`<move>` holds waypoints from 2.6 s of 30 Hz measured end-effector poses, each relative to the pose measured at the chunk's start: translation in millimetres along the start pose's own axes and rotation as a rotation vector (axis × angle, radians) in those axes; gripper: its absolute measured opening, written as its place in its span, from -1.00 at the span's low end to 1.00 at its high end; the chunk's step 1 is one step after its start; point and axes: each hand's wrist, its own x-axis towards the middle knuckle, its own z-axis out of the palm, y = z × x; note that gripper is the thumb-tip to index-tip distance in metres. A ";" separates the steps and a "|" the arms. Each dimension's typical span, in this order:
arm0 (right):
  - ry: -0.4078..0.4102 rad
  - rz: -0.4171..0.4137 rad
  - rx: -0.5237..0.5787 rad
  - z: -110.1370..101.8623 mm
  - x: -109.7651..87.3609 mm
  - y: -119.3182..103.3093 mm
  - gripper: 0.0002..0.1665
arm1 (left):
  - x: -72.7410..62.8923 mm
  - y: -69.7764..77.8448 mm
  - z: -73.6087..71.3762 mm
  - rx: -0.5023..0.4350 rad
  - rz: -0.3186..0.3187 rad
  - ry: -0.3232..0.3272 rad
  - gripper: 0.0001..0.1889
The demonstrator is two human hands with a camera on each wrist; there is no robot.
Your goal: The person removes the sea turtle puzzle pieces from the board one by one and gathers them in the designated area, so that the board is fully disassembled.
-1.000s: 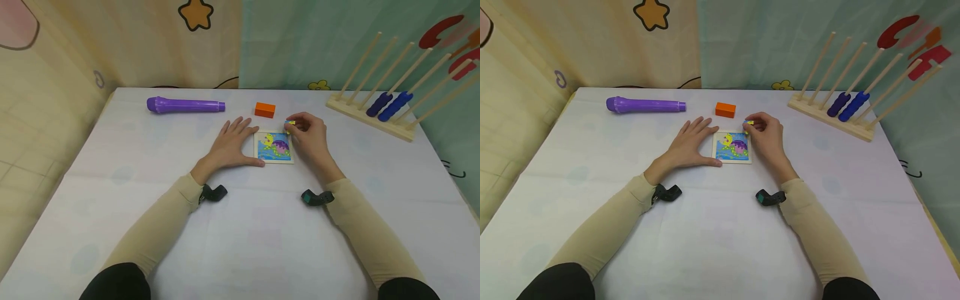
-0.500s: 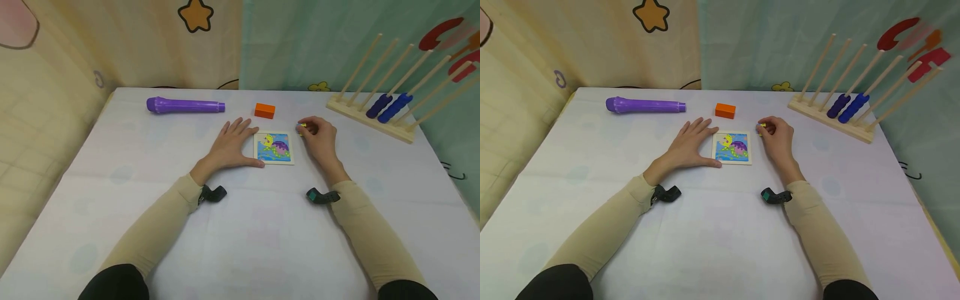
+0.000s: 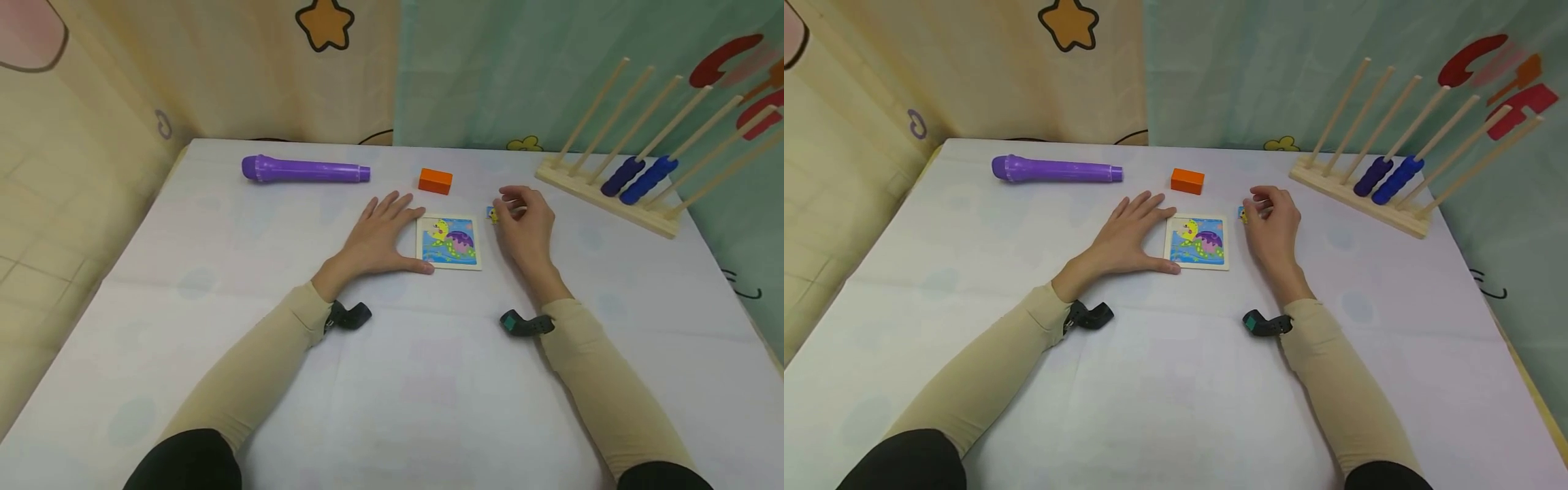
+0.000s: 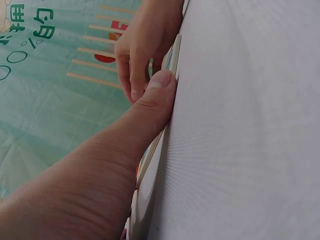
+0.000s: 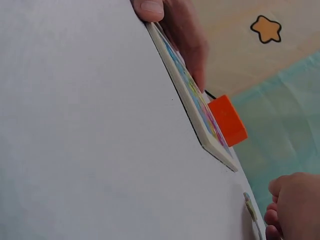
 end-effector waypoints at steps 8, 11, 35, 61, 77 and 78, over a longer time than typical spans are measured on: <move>-0.078 -0.013 0.053 9.0 -12.8 -24.1 -0.72 | 0.1 1.0 -1.2 0.006 -0.009 -0.014 0.20; -0.148 -0.057 0.062 14.5 -19.9 -35.6 -0.72 | -0.4 1.0 -1.4 0.008 -0.008 -0.012 0.20; -0.295 -0.206 0.029 26.9 -29.5 -47.1 -0.74 | 1.4 2.8 -2.3 0.028 0.010 -0.004 0.19; -0.158 -0.267 -0.106 43.1 -25.2 -54.2 -0.67 | 2.0 0.2 0.5 0.050 -0.009 -0.008 0.19; -0.236 -0.232 -0.061 42.9 -23.5 -49.8 -0.72 | 1.6 0.5 0.3 0.042 -0.005 0.001 0.19; -0.236 -0.229 -0.072 42.4 -23.9 -49.9 -0.70 | 1.6 0.6 0.2 0.042 -0.006 0.000 0.19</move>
